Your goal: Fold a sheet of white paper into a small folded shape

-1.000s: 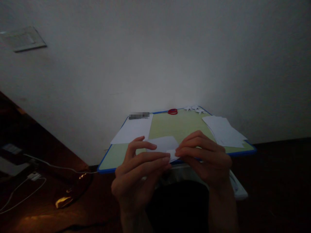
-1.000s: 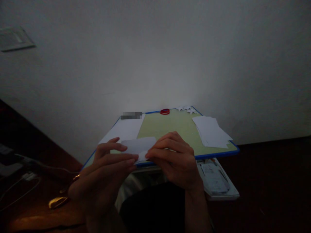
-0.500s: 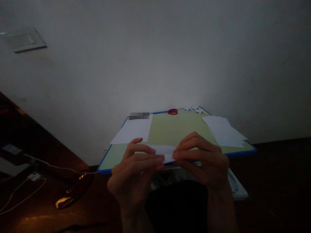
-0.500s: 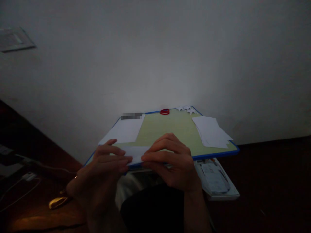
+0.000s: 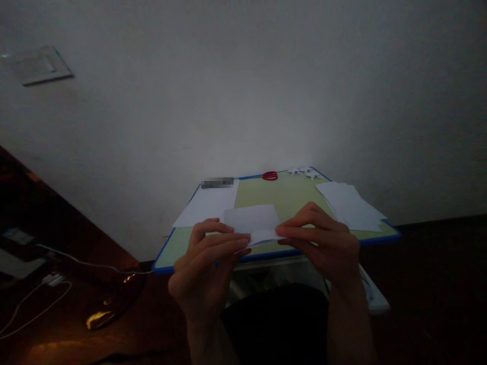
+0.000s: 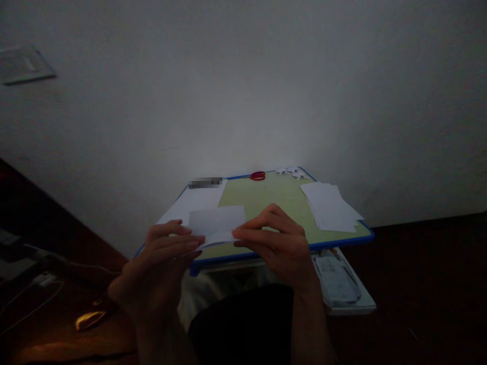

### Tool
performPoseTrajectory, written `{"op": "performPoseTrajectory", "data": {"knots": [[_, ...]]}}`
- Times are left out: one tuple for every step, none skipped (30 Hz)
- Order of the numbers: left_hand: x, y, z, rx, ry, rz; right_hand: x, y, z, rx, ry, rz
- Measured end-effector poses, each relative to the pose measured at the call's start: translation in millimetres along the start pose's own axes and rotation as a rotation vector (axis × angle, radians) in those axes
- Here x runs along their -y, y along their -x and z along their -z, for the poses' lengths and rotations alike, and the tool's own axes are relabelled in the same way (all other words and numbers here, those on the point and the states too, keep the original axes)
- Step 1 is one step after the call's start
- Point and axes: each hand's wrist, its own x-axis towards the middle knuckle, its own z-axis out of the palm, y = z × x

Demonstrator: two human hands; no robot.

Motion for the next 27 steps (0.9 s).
{"op": "performPoseTrajectory", "data": {"knots": [[0.8, 0.7, 0.4, -0.006, 0.001, -0.002, -0.8, 0.3, 0.2, -0.003, -0.003, -0.008], [1.5, 1.3, 1.0, -0.005, 0.005, 0.000, -1.6, 0.7, 0.5, -0.009, -0.006, -0.017], [2.1, 1.8, 1.5, -0.003, 0.012, 0.003, -2.3, 1.1, 0.8, -0.023, -0.006, -0.023], [2.6, 2.2, 2.0, 0.000, 0.020, 0.008, -3.0, 1.4, 1.1, -0.042, -0.005, -0.025], [2.9, 2.3, 2.4, -0.003, 0.027, 0.009, -3.5, 1.7, 1.4, -0.062, -0.005, -0.022], [3.1, 2.2, 2.5, -0.007, 0.033, 0.008, -3.8, 1.8, 1.6, -0.076, -0.007, -0.015], [3.2, 2.0, 2.4, -0.013, 0.040, 0.008, -3.8, 1.8, 1.8, -0.082, -0.012, -0.003], [3.3, 1.7, 2.2, -0.018, 0.049, 0.008, -3.5, 1.7, 1.9, -0.086, -0.015, 0.011], [3.3, 1.5, 1.9, -0.022, 0.060, 0.010, -2.9, 1.5, 1.9, -0.087, -0.017, 0.024], [3.3, 1.5, 1.6, -0.026, 0.072, 0.012, -2.3, 1.2, 1.7, -0.086, -0.016, 0.032], [3.4, 1.6, 1.5, -0.027, 0.083, 0.021, -1.5, 0.9, 1.6, -0.087, -0.009, 0.036], [3.5, 1.9, 1.5, -0.025, 0.093, 0.035, -0.8, 0.7, 1.4, -0.095, 0.003, 0.038], [3.7, 2.3, 1.6, -0.022, 0.101, 0.054, -0.2, 0.6, 1.2, -0.108, 0.015, 0.038], [3.9, 2.7, 1.8, -0.011, 0.105, 0.081, 0.2, 0.5, 1.1, -0.119, 0.023, 0.034], [4.2, 3.0, 1.9, 0.004, 0.105, 0.110, 0.4, 0.4, 0.9, -0.128, 0.027, 0.027], [4.5, 3.1, 1.7, 0.022, 0.100, 0.135, 0.4, 0.2, 0.7, -0.129, 0.028, 0.019], [4.8, 3.1, 1.3, 0.040, 0.089, 0.153, 0.2, -0.1, 0.5, -0.122, 0.029, 0.009], [4.9, 3.0, 0.5, 0.056, 0.074, 0.160, -0.1, -0.5, 0.2, -0.108, 0.030, 0.001], [5.0, 2.7, -0.5, 0.069, 0.053, 0.162, -0.5, -1.0, -0.2, -0.093, 0.031, -0.007], [5.0, 2.4, -1.8, 0.080, 0.031, 0.163, -0.9, -1.4, -0.7, -0.082, 0.033, -0.014], [4.8, 2.2, -3.1, 0.087, 0.009, 0.168, -1.4, -1.6, -1.3, -0.071, 0.034, -0.026], [4.5, 1.9, -4.3, 0.095, -0.012, 0.181, -1.8, -1.7, -2.0, -0.061, 0.031, -0.041], [4.2, 1.8, -5.3, 0.102, -0.032, 0.202, -2.2, -1.5, -2.7, -0.053, 0.024, -0.059], [3.8, 1.8, -6.0, 0.107, -0.048, 0.225, -2.5, -1.1, -3.4, -0.046, 0.013, -0.078], [3.6, 1.9, -6.5, 0.113, -0.059, 0.245, -2.7, -0.4, -4.1, -0.039, 0.001, -0.099], [3.5, 1.9, -6.6, 0.117, -0.065, 0.261, -2.7, 0.3, -4.8, -0.034, -0.012, -0.123], [3.5, 2.0, -6.6, 0.117, -0.068, 0.269, -2.6, 1.2, -5.4, -0.030, -0.026, -0.149]]}}
